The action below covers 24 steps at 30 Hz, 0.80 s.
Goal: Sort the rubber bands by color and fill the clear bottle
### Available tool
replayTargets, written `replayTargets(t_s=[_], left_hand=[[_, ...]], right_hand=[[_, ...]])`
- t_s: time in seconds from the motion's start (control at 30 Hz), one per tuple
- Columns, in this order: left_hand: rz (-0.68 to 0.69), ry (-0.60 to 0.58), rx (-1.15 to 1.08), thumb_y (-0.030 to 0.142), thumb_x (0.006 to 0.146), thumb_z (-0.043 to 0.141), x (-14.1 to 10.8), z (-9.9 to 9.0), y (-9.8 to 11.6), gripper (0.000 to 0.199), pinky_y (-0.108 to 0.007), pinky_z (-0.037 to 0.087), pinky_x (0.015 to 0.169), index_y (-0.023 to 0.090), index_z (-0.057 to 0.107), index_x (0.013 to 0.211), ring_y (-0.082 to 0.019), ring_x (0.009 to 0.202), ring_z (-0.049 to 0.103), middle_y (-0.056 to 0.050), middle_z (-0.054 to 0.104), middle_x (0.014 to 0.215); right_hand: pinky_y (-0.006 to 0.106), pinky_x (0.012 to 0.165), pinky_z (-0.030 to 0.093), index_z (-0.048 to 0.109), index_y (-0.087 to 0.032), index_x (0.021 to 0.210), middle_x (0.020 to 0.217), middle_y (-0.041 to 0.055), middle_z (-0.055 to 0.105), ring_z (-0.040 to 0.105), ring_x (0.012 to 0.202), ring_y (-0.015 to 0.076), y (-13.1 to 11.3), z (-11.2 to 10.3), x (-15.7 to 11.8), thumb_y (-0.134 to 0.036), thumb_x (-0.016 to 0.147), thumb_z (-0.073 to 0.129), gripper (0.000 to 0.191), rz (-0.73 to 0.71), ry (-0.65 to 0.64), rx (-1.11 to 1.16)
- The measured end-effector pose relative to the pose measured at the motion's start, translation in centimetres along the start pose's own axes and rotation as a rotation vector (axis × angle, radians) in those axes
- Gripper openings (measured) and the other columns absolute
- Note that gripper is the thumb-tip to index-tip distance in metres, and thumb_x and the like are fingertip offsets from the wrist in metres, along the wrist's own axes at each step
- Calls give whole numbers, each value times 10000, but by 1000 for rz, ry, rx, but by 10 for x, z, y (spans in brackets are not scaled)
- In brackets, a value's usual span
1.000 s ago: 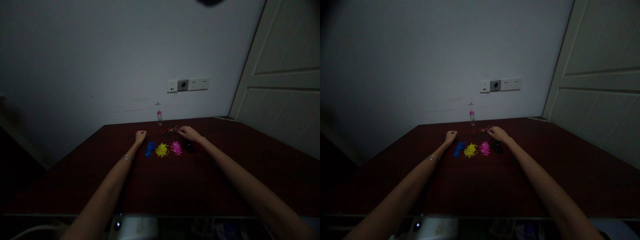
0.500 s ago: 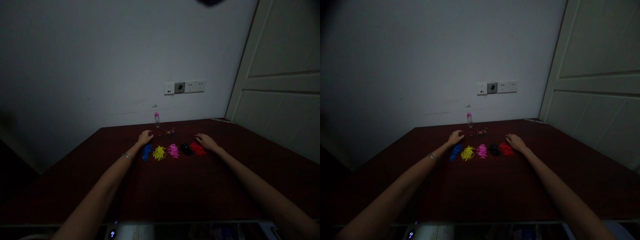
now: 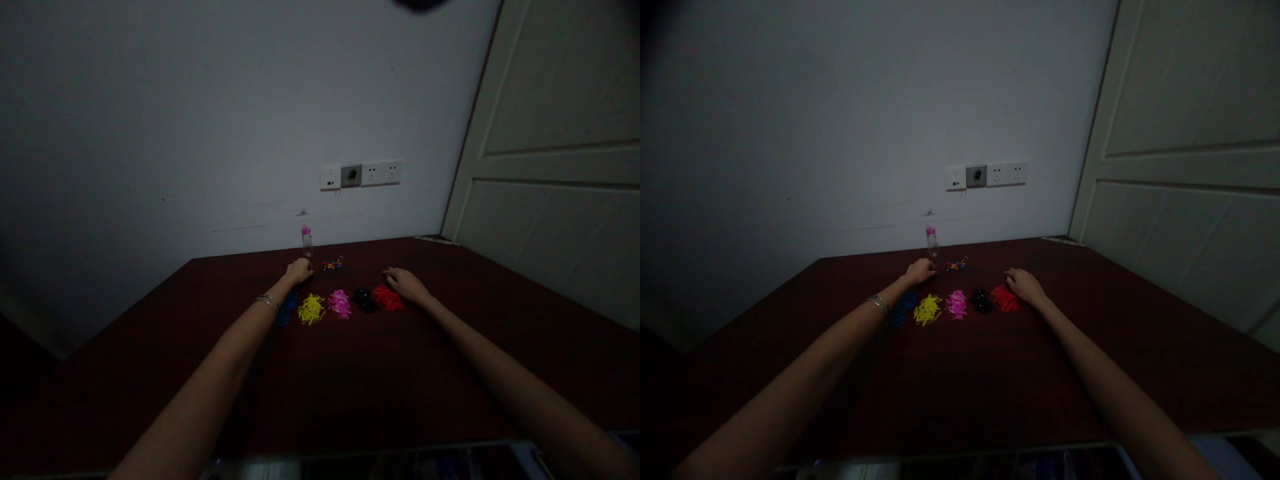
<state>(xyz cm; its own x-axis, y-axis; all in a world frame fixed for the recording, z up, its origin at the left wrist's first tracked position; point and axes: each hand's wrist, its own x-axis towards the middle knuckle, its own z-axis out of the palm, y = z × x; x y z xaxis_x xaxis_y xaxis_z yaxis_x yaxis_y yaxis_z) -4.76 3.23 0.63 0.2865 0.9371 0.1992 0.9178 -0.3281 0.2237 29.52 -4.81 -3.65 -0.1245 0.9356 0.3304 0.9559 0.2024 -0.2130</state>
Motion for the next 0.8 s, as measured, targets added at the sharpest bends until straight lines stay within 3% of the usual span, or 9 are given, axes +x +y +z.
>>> replayTargets(t_s=[0.33, 0.53, 0.67, 0.8], left_hand=[[-27, -59, 107, 291, 740, 551, 4, 2, 3, 173, -267, 451, 739, 205, 650, 852, -206, 901, 595, -80, 647, 966], [-9, -22, 94, 251, 713, 558, 0, 3, 4, 146, -270, 448, 708, 195, 654, 807, -212, 861, 600, -86, 654, 915], [16, -17, -18, 229, 684, 571, -2, 0, 10, 135, -251, 434, 662, 181, 673, 759, -193, 791, 598, -75, 662, 846], [172, -98, -263, 192, 649, 582, -4, -7, 25, 133, -218, 410, 607, 121, 687, 689, -141, 651, 569, -58, 646, 684]], right_hand=[[297, 987, 336, 576, -123, 1177, 1247, 133, 533, 477, 1166, 202, -3, -2, -2, -259, 841, 349, 427, 1, 6, -9], [299, 989, 332, 585, -121, 1163, 1230, 129, 549, 473, 1170, 202, -2, -1, -1, -255, 841, 355, 417, 0, 1, 11], [298, 990, 331, 583, -118, 1165, 1229, 128, 550, 471, 1172, 200, -1, -1, 0, -262, 848, 343, 423, -5, -2, 5], [298, 988, 335, 587, -117, 1160, 1229, 130, 549, 477, 1166, 200, -1, -1, 0, -265, 851, 336, 425, -9, 0, -5]])
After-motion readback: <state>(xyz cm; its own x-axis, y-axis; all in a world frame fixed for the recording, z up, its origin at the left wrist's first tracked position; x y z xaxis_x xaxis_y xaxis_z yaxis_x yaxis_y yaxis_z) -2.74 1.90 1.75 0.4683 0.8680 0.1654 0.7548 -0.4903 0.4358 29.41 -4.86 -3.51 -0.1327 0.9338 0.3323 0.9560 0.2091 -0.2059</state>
